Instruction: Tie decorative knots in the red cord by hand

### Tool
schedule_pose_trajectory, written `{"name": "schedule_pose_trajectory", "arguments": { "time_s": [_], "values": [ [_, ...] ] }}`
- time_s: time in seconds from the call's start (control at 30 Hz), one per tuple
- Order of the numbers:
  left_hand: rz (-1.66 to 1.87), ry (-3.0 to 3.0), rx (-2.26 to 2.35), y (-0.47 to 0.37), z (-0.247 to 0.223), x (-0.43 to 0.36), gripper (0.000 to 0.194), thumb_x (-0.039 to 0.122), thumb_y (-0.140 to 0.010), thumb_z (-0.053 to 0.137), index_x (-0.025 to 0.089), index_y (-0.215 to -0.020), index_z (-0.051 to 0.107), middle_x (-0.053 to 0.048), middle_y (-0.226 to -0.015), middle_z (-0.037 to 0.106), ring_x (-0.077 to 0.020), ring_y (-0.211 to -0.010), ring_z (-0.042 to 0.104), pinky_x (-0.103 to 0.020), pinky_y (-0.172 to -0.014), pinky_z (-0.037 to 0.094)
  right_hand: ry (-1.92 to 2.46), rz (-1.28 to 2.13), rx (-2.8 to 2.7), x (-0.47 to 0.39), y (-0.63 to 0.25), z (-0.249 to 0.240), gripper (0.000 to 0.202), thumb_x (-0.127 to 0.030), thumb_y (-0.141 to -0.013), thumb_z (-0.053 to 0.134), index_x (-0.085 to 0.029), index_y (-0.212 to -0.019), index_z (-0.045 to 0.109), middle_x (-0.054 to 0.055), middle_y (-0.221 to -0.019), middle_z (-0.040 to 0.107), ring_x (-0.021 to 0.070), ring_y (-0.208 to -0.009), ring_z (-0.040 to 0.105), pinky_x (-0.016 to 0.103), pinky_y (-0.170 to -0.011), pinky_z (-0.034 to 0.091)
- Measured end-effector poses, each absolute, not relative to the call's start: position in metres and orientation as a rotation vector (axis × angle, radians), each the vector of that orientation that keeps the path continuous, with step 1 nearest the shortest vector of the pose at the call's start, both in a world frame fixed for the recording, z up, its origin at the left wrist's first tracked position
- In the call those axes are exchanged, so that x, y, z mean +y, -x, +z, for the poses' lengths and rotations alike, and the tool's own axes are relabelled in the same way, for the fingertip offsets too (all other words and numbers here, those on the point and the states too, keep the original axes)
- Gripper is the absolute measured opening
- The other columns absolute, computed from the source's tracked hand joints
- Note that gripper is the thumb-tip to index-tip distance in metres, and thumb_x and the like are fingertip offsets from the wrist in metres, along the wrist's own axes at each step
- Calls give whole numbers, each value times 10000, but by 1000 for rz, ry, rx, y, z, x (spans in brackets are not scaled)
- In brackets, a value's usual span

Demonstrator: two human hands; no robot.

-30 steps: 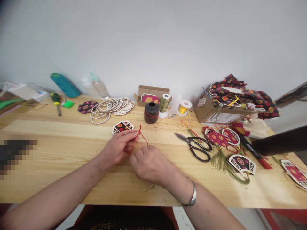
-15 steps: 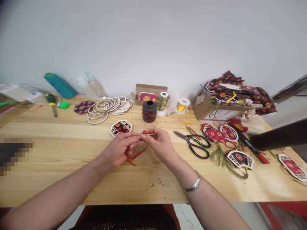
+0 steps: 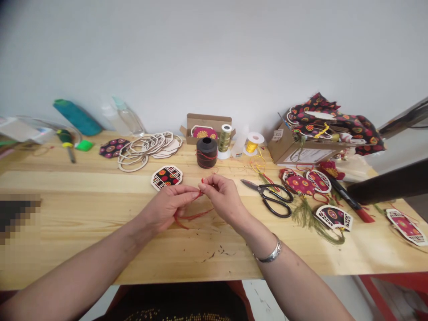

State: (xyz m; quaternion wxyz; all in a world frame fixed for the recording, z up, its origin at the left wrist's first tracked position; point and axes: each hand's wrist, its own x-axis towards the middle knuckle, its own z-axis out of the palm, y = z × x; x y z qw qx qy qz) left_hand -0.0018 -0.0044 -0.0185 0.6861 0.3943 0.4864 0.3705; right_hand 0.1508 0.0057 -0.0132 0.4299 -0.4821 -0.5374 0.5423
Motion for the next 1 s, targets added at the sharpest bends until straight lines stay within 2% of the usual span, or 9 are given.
{"name": "schedule_pose_trajectory", "arguments": {
  "time_s": [0.3,0.6,0.8,1.0],
  "values": [
    [832,-875,1082,1,-15,-4,280,359,-624,736,153,-813,730,8,-631,588,-19,-413,293,-193,-385,167,1234,1335,-1343,6,-151,-9,180,-311,-708,627,-157,-659,550,-54,-539,451,69,-501,373,221,-476,289],
    [843,-944,1133,2,-16,-6,261,365,-629,731,153,-782,735,18,-555,574,-31,-413,304,-200,-398,175,1263,1317,-1342,6,-150,-8,191,-321,-697,632,-155,-649,551,-45,-564,479,63,-492,366,220,-473,290],
    [899,-881,1134,1,-15,-4,247,341,-609,731,149,-764,737,20,-545,578,-29,-399,308,-201,-396,185,1244,1485,-1290,5,-150,-7,276,-413,-708,629,-141,-682,589,-36,-561,499,50,-441,352,216,-429,273],
    [932,-860,1138,0,-15,-4,196,323,-621,713,160,-726,734,46,-468,506,-34,-396,290,-195,-393,188,1241,1539,-1216,7,-148,-11,288,-386,-592,730,-131,-681,629,-40,-528,508,49,-432,367,217,-432,276]
  ]
}}
